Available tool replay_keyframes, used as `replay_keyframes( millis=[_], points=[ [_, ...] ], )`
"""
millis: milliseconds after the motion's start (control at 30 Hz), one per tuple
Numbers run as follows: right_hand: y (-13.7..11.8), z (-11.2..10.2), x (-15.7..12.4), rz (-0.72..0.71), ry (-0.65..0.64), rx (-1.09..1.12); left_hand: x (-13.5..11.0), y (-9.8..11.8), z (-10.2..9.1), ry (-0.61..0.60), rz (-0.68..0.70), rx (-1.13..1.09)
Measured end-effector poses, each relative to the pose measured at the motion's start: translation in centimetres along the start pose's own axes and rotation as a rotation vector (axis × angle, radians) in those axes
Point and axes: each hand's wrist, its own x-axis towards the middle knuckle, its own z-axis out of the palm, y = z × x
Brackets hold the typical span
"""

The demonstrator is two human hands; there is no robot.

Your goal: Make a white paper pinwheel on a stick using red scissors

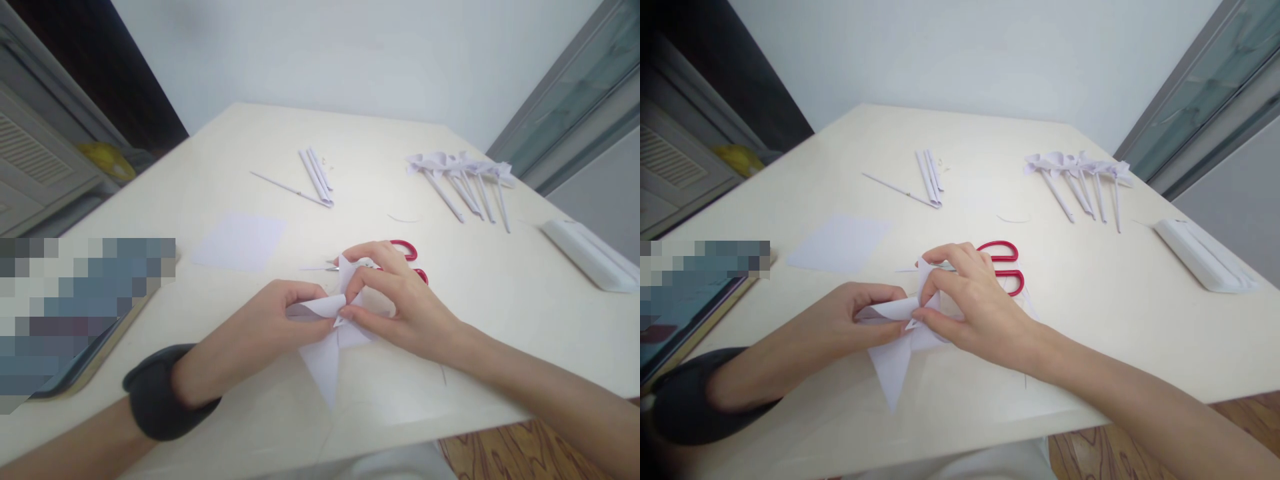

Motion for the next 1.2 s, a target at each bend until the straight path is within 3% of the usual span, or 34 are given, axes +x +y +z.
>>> replay_keyframes(
  millis=[367, 533, 867, 1000, 1200],
  points=[
    [-0.19, 0.47, -0.06, 0.006, -0.003, -0.05, -0.07, -0.04, -0.01, 0.004, -0.018, -0.015],
    [-0.21, 0.52, -0.09, -0.028, 0.027, -0.122, -0.07, 0.16, 0.1, 0.07, 0.007, 0.019],
    [-0.15, 0.56, -0.02, -0.066, 0.023, -0.159, -0.08, -0.1, -0.03, 0.034, 0.031, 0.094],
    [-0.11, 0.57, 0.05, -0.022, 0.03, -0.039, -0.17, -0.11, 0.03, 0.02, 0.02, 0.065],
    [0.44, 0.19, 0.06, 0.194, 0.035, 0.301, -0.14, 0.59, 0.22, 0.054, 0.026, 0.042]
  ],
)
